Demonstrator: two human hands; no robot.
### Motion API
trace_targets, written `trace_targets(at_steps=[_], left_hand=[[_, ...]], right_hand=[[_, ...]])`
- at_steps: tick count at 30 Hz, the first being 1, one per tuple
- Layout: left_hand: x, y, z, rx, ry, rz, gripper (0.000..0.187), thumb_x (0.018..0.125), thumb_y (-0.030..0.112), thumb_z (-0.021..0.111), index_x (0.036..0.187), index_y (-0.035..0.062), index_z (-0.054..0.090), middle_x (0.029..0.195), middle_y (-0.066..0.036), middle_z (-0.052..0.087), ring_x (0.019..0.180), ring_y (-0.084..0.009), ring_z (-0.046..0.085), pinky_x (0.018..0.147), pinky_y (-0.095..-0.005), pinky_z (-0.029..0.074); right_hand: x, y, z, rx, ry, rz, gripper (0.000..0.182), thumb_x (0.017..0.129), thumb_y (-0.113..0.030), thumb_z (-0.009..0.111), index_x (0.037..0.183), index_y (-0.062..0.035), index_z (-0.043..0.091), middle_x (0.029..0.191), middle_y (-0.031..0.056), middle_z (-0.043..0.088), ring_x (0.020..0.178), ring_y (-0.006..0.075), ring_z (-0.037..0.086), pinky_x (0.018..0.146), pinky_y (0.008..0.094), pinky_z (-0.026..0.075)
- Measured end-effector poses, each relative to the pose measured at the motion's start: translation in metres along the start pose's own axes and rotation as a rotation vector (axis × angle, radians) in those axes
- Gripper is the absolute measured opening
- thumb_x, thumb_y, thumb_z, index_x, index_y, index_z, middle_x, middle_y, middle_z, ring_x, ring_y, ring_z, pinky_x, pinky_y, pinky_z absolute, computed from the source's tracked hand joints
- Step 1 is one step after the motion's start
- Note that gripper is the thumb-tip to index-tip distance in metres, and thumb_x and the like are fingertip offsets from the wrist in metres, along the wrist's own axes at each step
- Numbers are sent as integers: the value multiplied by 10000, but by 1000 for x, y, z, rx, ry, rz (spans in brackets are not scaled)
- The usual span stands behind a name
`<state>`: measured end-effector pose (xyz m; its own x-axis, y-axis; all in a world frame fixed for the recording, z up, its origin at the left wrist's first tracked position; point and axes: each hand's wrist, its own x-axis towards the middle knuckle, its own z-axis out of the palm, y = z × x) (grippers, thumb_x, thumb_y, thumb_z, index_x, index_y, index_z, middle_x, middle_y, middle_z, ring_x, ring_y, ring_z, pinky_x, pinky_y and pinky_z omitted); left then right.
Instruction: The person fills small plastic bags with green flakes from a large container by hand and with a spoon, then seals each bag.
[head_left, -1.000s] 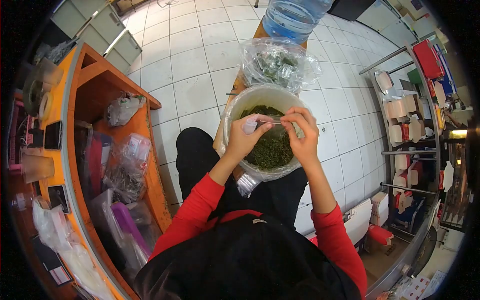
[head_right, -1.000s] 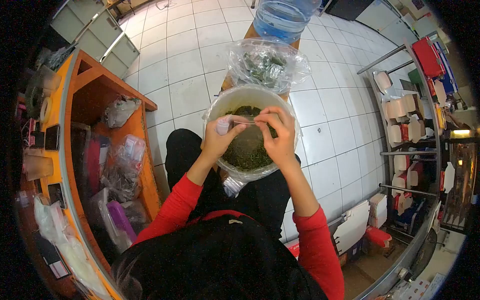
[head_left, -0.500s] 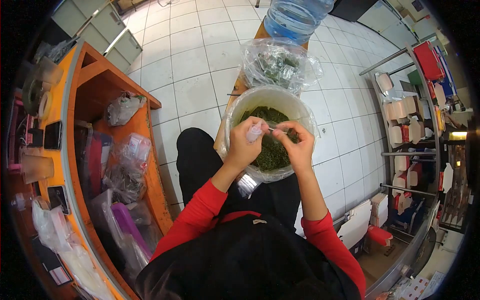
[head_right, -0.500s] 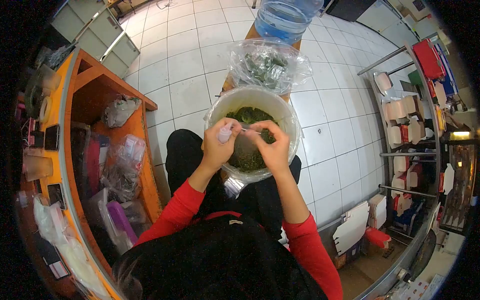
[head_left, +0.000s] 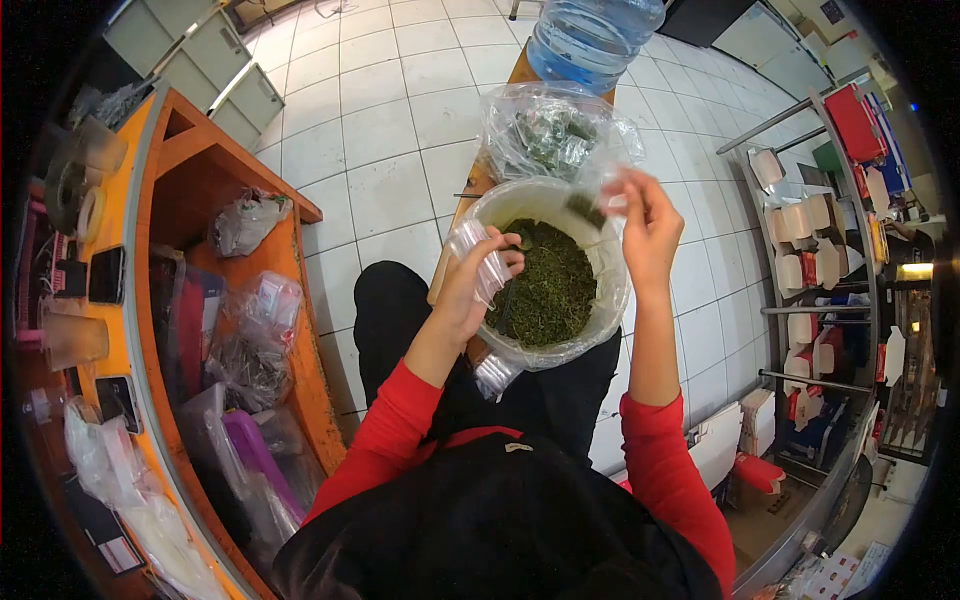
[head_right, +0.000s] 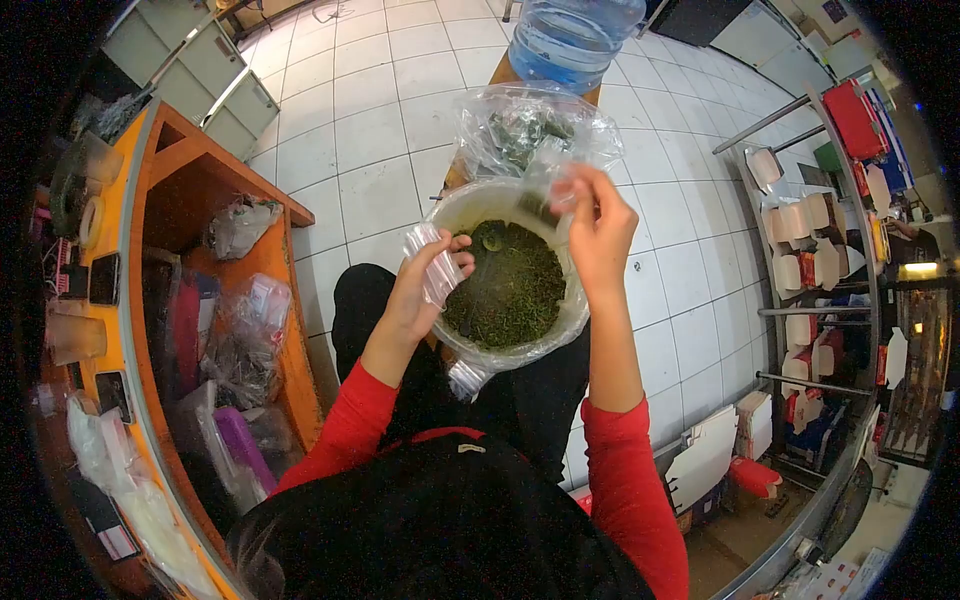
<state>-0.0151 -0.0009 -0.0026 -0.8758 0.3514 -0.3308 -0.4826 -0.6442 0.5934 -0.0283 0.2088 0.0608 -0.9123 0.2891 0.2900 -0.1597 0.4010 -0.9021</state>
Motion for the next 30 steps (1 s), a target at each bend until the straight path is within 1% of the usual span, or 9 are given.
trace_targets(at_steps=[3,4,6,11,14,17,23,26,30], left_hand=[[1,2,2,-223,-148,-76,322,905,189,558,1159,3,489,1251,-172,525,1171,-247,518,943,-409,475],[3,1,0,-203,-209,-78,367,929,202,531,1225,-7,469,1331,-185,462,1301,-269,392,1009,-475,415],[0,-2,8,-143,-136,-42,384,923,190,555,1256,17,470,1326,-167,477,1276,-248,420,975,-420,445],[-3,-13,20,70,-37,101,409,845,155,684,1207,30,541,1133,-115,625,1025,-171,600,833,-296,510],[-4,-16,24,170,65,116,260,777,165,759,965,41,628,872,-55,671,750,-110,628,662,-238,508],[-3,-12,16,309,54,134,233,743,181,792,731,91,576,685,14,596,581,-56,538,541,-203,433],[-5,5,17,496,15,127,294,770,185,772,664,117,507,615,58,499,524,-25,419,479,-200,318],[11,-2,-1,252,442,642,314,801,164,744,619,114,493,624,57,506,543,-14,409,487,-193,307],[-6,6,5,713,193,609,237,814,153,726,632,47,617,623,29,570,571,-38,475,532,-220,396]], right_hand=[[3,-3,16,-137,171,-272,550,862,-78,601,1355,-28,362,1147,146,568,1016,229,567,789,317,479],[-7,2,20,-196,128,-240,602,858,-88,606,1382,-42,315,1201,153,526,1085,253,526,833,331,464],[-28,2,22,-141,-75,-30,689,809,-114,677,1387,-49,307,1179,131,531,1060,226,545,835,318,456],[-64,15,35,67,-460,231,270,766,-37,717,1014,-11,612,867,31,647,687,63,572,589,201,427],[-67,8,31,80,-399,302,111,782,-12,694,883,1,649,753,-7,640,650,42,554,557,193,418],[-67,7,28,119,-302,303,150,781,-60,709,901,16,661,726,22,648,643,55,575,560,210,442],[-59,5,11,362,-398,459,51,774,-16,698,783,-8,648,648,4,584,592,66,535,512,204,407],[-56,5,-2,411,-235,481,74,760,-32,709,752,-9,639,638,-1,578,560,64,508,507,192,389],[-57,13,-10,331,-123,447,86,735,-40,740,728,-20,657,639,-5,601,568,57,510,508,196,372]])
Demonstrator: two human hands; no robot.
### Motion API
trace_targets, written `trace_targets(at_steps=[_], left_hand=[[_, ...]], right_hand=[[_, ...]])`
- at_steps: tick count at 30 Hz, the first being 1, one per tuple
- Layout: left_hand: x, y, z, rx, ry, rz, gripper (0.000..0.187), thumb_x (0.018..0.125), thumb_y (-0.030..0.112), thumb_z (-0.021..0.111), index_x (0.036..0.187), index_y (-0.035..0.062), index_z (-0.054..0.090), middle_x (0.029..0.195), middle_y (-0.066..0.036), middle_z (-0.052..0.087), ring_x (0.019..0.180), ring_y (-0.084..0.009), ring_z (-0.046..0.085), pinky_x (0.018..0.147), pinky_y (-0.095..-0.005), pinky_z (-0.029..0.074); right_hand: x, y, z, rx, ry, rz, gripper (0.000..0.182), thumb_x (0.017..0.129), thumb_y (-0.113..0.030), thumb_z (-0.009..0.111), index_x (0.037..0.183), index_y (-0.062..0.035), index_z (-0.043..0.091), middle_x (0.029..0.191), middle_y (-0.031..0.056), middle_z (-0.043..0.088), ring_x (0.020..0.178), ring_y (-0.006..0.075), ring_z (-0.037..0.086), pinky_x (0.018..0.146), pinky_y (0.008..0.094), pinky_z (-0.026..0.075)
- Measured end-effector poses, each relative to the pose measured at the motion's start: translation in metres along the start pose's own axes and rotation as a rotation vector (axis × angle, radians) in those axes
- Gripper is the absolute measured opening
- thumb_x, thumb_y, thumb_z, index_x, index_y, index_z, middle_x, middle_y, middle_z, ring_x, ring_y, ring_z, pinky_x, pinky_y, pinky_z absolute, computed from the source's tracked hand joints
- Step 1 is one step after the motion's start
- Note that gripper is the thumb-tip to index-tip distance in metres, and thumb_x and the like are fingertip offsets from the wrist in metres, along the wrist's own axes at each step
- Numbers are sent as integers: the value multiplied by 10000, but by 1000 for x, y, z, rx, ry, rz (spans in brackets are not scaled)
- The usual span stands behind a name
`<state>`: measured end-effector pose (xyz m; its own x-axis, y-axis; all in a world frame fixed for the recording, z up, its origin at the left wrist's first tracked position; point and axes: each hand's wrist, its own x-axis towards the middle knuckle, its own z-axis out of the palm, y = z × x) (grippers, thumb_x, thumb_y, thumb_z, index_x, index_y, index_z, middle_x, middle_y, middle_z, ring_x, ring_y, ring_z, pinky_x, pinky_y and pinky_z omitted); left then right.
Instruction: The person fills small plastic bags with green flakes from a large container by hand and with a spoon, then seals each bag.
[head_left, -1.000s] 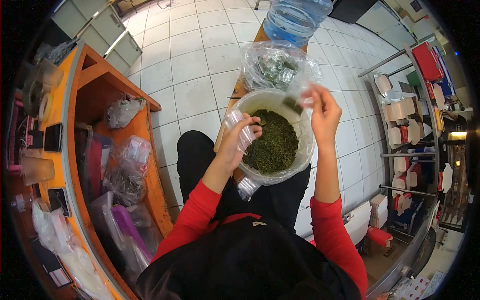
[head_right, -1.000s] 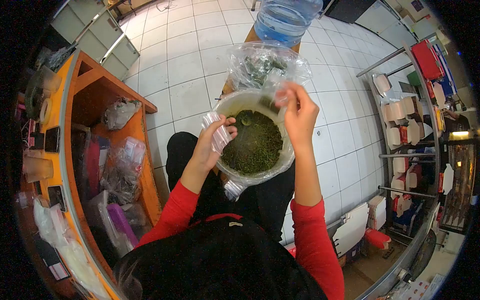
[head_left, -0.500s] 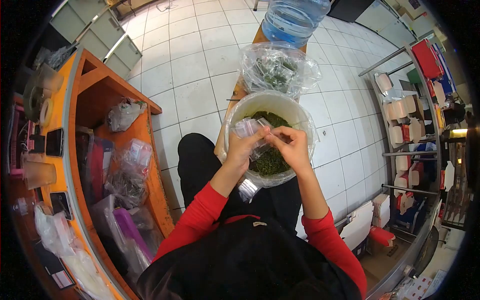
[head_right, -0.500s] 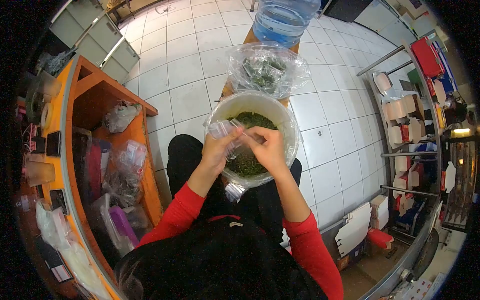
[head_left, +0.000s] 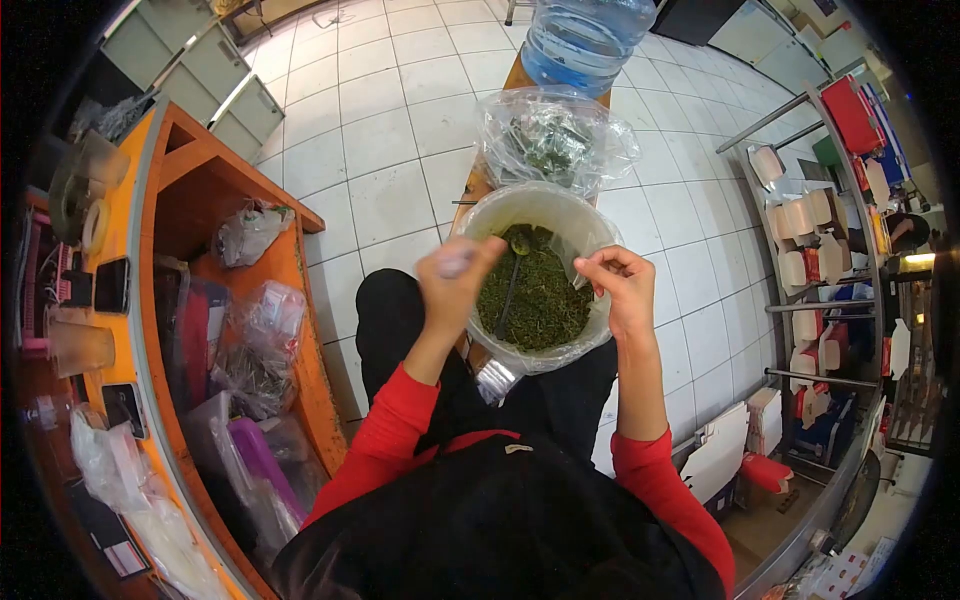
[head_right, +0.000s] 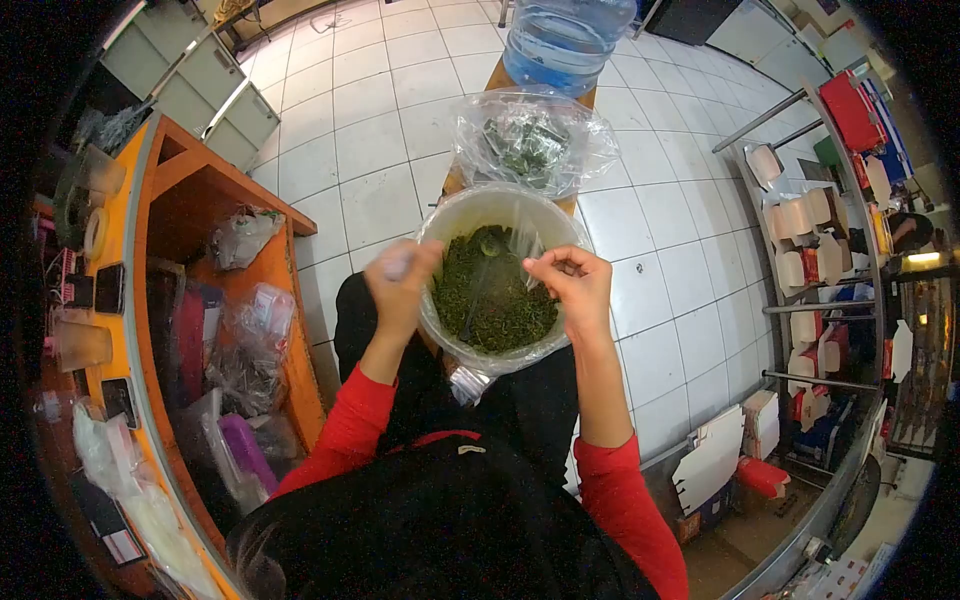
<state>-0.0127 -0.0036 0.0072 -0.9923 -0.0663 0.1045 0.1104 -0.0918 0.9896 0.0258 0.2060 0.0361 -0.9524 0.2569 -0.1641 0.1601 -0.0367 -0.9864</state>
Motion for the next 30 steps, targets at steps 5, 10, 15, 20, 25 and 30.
trace_targets(at_steps=[5,10,15,20,25,30], left_hand=[[-13,5,24,80,-364,55,139,783,136,735,810,4,700,713,-59,673,650,-80,587,623,-246,479],[-6,0,8,28,-582,-81,127,780,117,715,829,0,697,744,-71,689,662,-87,599,633,-257,488],[-4,10,2,174,-618,92,64,765,13,630,816,-11,661,716,-99,658,642,-138,605,608,-277,470],[-6,18,2,402,-649,235,109,684,95,645,737,5,613,634,-177,558,569,-325,560,533,-352,433],[-5,28,14,551,-581,248,162,691,204,647,632,57,614,570,-160,564,566,-364,578,529,-432,449],[0,35,9,632,-521,178,190,696,236,661,611,71,621,570,-154,570,578,-367,581,529,-442,451]], right_hand=[[-18,3,29,-401,-49,-315,79,699,-1,729,712,5,652,688,20,632,577,68,528,528,220,407],[-17,-3,22,-296,-273,-94,122,676,16,732,749,24,635,675,51,618,577,80,564,528,228,436],[-26,-5,32,-618,-282,-307,91,764,-61,635,753,2,571,665,125,602,559,248,606,531,353,474],[-27,-5,28,-894,-409,-620,128,775,-114,565,679,-33,539,641,153,578,569,355,572,530,441,450],[-29,-24,29,-971,-316,-691,134,738,-87,579,629,-30,526,565,137,534,522,337,541,507,419,427],[-26,-31,24,-1035,-145,-671,139,725,-99,607,614,-53,537,535,117,539,486,303,555,457,404,431]])
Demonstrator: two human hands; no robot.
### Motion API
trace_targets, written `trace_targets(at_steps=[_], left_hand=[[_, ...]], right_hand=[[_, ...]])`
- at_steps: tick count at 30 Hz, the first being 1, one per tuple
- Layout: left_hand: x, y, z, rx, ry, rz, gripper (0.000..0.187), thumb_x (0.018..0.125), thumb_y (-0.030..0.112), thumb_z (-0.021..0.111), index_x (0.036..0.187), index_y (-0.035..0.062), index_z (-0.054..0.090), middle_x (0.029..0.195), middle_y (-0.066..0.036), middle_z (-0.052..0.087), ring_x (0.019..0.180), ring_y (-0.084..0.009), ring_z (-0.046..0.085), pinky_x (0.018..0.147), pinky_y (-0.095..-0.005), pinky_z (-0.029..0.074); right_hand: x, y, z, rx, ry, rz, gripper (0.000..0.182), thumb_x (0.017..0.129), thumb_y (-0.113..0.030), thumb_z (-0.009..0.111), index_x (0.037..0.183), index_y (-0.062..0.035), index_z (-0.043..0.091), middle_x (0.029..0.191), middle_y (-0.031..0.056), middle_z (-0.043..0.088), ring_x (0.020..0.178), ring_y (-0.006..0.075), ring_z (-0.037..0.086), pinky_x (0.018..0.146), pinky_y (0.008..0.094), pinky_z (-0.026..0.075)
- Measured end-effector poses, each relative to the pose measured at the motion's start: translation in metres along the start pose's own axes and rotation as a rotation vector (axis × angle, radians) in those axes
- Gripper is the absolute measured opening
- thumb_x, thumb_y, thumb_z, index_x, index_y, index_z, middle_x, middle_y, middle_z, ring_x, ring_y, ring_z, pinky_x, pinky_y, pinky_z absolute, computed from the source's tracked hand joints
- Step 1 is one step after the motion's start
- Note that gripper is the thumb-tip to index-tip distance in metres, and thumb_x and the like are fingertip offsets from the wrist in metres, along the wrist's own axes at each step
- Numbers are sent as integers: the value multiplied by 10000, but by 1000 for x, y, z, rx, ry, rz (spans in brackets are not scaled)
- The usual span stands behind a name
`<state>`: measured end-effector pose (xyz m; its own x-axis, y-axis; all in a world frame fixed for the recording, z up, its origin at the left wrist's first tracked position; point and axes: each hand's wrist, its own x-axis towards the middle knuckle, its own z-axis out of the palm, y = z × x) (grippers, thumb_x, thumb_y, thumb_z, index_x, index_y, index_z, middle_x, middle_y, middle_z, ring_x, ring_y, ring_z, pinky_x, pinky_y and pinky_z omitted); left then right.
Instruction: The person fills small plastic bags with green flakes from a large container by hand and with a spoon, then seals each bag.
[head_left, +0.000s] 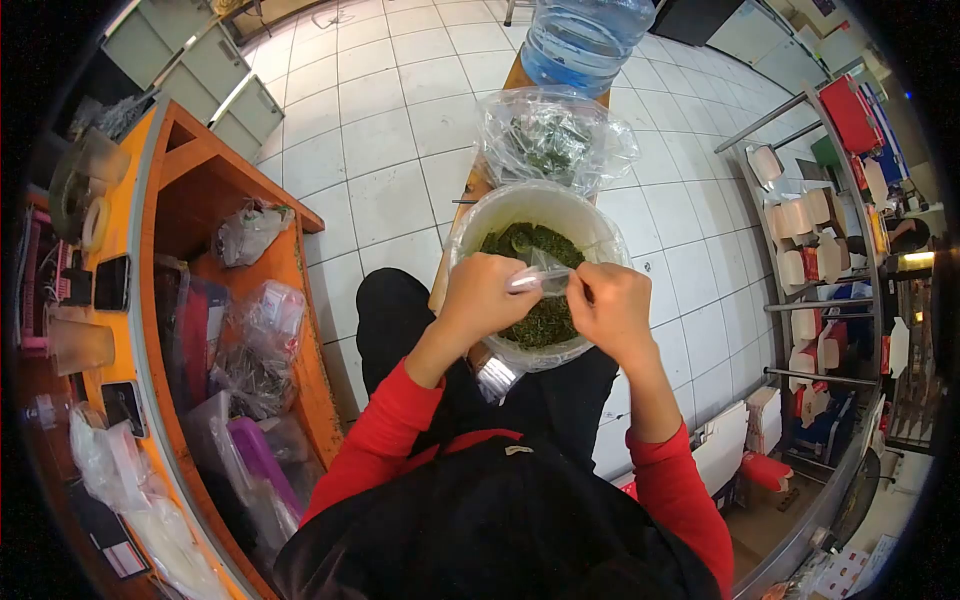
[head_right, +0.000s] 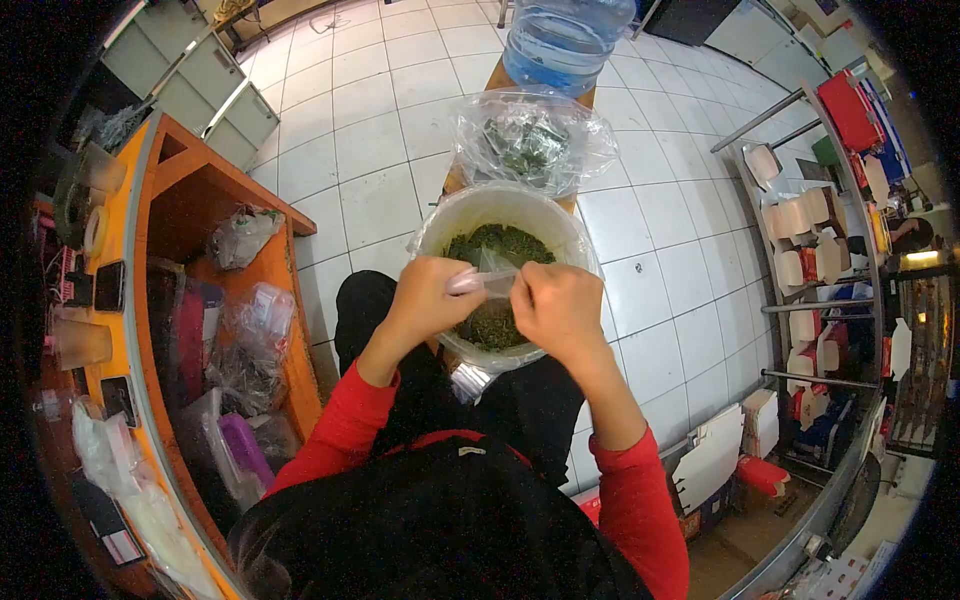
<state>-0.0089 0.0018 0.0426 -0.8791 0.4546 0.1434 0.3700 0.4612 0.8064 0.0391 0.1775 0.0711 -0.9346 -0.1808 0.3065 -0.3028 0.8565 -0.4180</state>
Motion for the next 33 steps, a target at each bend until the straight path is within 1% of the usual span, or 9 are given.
trace_targets(at_steps=[9,11,13,15,19,22,25,28,33], left_hand=[[4,-19,32,-694,291,-113,200,685,-39,609,868,0,538,873,-128,598,787,-210,590,737,-309,465],[13,-16,12,-468,222,211,290,681,-49,604,962,23,590,1018,-117,613,905,-232,601,813,-317,467],[21,-7,-3,-374,117,423,369,668,-33,644,1029,36,607,1077,-112,614,955,-236,602,838,-322,466],[20,4,-14,-379,103,330,421,660,-5,687,1072,51,615,1085,-102,624,983,-242,603,859,-328,462],[22,-14,-18,-383,253,206,462,652,61,768,1089,57,620,1028,-97,648,969,-219,621,852,-309,469],[19,-25,-26,-569,365,124,462,671,-17,762,1101,19,596,1007,-89,650,954,-163,610,844,-286,480],[17,-31,-35,-648,415,135,511,680,-42,759,1147,21,563,996,-85,642,929,-144,596,816,-271,481],[10,-28,-45,-690,437,14,525,685,-37,763,1162,27,553,999,-83,638,919,-132,590,804,-261,474],[5,-39,-50,-697,512,6,500,693,-39,757,1143,24,549,970,-86,643,921,-131,592,774,-258,482]], right_hand=[[11,-1,10,-35,188,-29,186,736,-106,623,578,-67,532,542,84,560,451,253,552,421,352,412],[18,6,6,102,149,68,186,736,-97,620,569,-64,545,559,89,572,449,236,549,415,336,400],[23,7,6,495,94,288,209,760,-92,613,561,-49,565,546,50,565,450,129,499,433,261,354],[33,11,5,1046,60,529,214,779,-92,607,575,-38,578,546,23,549,474,78,471,452,225,333],[47,14,10,1467,-245,538,183,834,-154,640,731,-3,630,587,4,535,529,58,451,497,197,338],[60,28,58,891,-138,371,128,830,-128,613,774,-18,648,732,33,578,664,115,538,580,235,427],[41,63,117,-179,-335,-150,106,784,-80,579,827,-34,664,927,72,580,902,204,572,705,315,492],[33,75,140,-358,-537,-286,184,715,-66,590,880,-31,662,1041,108,549,1051,276,527,768,388,502],[44,79,124,-203,-446,-434,129,721,-71,613,830,-14,651,973,134,559,918,288,576,741,373,506]])
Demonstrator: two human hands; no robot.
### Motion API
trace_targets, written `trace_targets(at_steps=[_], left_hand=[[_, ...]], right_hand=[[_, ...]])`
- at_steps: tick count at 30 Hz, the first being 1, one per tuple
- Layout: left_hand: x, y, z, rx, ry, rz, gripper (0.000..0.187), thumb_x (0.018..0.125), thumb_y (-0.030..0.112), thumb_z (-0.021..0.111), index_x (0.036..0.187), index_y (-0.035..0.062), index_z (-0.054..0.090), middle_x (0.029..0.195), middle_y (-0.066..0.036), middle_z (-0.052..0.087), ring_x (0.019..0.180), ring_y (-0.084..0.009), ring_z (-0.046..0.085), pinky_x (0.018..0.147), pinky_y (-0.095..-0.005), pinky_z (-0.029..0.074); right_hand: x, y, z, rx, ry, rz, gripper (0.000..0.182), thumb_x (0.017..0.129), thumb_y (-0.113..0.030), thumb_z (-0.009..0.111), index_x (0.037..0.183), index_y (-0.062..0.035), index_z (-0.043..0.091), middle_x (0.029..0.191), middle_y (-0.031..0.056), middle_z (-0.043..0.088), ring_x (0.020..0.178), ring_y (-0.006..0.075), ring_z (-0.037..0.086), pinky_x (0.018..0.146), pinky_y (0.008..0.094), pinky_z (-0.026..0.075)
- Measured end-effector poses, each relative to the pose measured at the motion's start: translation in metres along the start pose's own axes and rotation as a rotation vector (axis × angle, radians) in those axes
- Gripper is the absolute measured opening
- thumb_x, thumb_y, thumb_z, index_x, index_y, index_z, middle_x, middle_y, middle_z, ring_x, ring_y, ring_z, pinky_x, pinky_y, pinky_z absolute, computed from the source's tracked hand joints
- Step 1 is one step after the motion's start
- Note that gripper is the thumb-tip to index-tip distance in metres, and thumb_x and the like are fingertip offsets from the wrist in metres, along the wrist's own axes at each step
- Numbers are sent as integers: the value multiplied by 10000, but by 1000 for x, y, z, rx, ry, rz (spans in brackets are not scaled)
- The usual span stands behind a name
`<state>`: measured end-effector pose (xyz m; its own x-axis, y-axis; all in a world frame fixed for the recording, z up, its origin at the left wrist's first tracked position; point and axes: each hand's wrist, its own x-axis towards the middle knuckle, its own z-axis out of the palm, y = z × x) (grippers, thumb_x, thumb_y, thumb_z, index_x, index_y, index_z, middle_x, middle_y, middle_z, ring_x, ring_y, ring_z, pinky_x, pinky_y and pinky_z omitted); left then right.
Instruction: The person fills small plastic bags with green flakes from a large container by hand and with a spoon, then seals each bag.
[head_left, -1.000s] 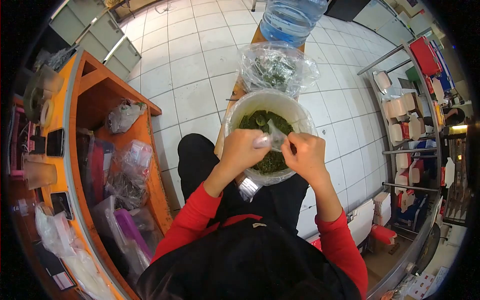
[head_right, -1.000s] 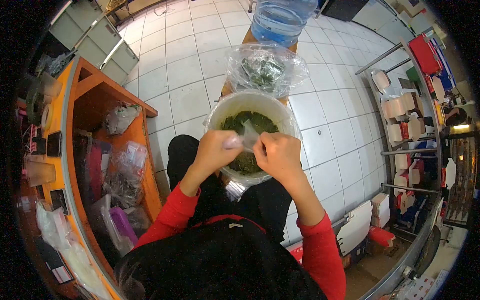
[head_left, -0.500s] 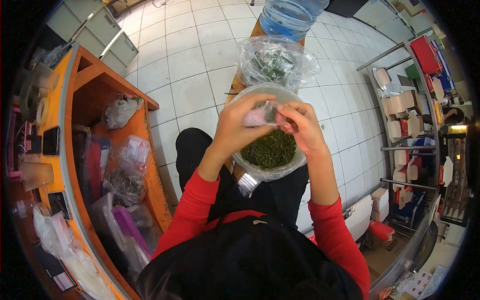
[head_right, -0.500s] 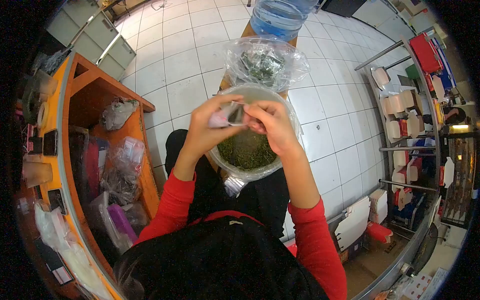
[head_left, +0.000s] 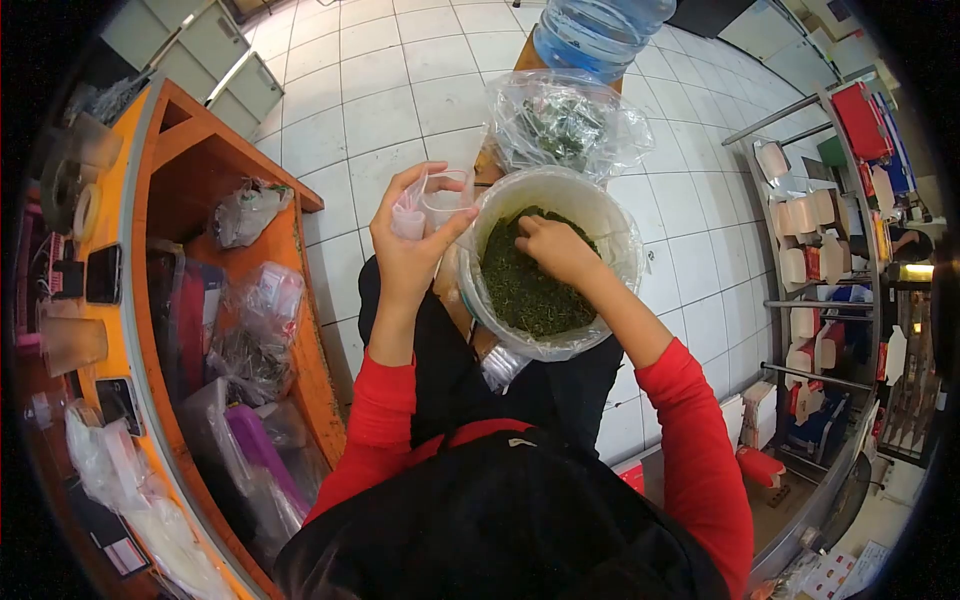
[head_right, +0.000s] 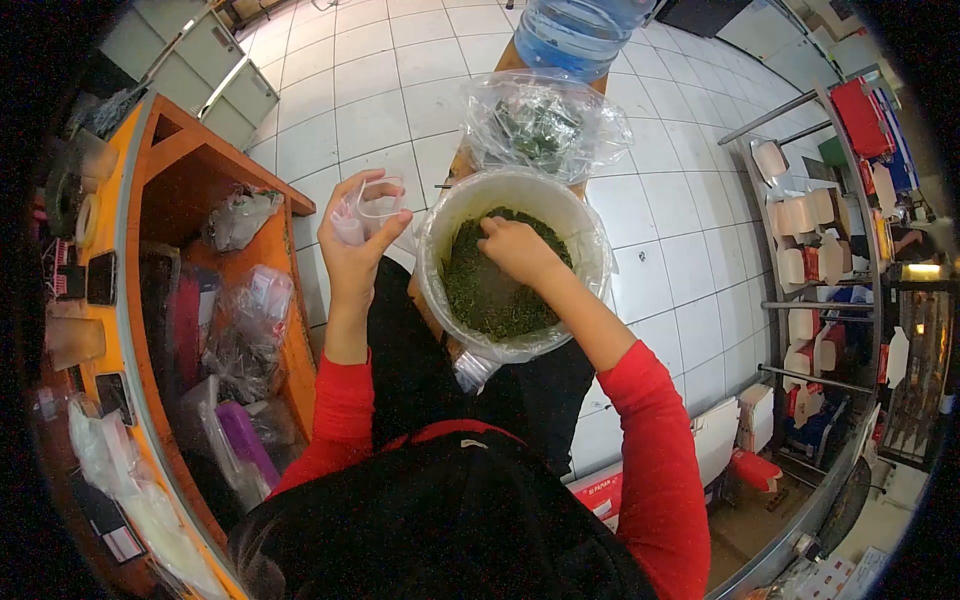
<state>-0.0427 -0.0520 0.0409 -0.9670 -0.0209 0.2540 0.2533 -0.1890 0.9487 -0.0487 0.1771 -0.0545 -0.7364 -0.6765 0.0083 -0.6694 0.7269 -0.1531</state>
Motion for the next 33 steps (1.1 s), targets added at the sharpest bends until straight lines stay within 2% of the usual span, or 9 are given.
trace_targets(at_steps=[4,8,9,12,13,20,27,30,33], left_hand=[[1,-5,0,-7,22,17,479,694,-33,763,1121,24,555,965,-91,645,915,-133,594,774,-263,484],[3,-13,4,-3,-20,-14,464,692,-28,769,1105,24,563,952,-90,647,911,-136,596,779,-265,487],[3,-14,4,-4,-33,-28,462,691,-27,771,1101,24,565,948,-90,648,909,-137,597,780,-265,488],[0,-11,5,8,-60,-64,463,689,-24,774,1101,27,568,935,-82,649,897,-133,597,783,-264,487],[-2,-11,8,-4,-80,-96,454,692,-17,773,1097,29,572,934,-80,652,894,-130,598,782,-262,486],[-27,-49,45,123,-206,-145,371,713,58,765,1046,29,605,902,-50,687,868,-108,625,758,-258,486],[-39,-64,60,367,-232,-108,391,674,125,797,1004,50,602,874,-62,687,835,-185,665,745,-295,500],[-42,-65,69,355,-250,-105,406,660,144,807,995,48,598,877,-78,681,836,-215,666,743,-309,500],[-42,-62,74,397,-241,-50,429,646,154,817,995,43,593,899,-94,676,848,-240,663,744,-318,501]], right_hand=[[-3,-21,-7,518,300,200,86,787,-51,615,837,18,630,835,173,584,773,324,612,696,384,495],[-24,-49,5,859,56,259,105,831,-72,615,837,33,623,786,204,621,752,344,629,668,389,484],[-29,-52,-3,764,78,159,120,853,-80,598,826,33,628,765,179,640,710,289,649,649,361,494],[-44,-49,-30,1081,-102,431,155,882,-93,571,820,37,628,720,143,652,655,213,655,628,328,508],[-50,-44,-30,1148,-80,436,215,913,-117,538,798,46,619,691,122,654,630,165,649,621,298,519],[-64,-20,-46,1504,137,908,215,952,-156,481,889,21,586,766,97,616,616,187,633,563,283,510],[-60,-28,-112,1117,1041,651,153,946,-107,490,929,30,557,862,124,611,614,177,601,589,267,495],[-56,-45,-99,534,1088,331,78,895,-27,552,951,27,551,895,150,605,653,199,602,597,281,496],[-58,-60,-96,161,934,111,283,765,55,633,1037,14,566,947,173,592,732,254,614,596,311,503]])
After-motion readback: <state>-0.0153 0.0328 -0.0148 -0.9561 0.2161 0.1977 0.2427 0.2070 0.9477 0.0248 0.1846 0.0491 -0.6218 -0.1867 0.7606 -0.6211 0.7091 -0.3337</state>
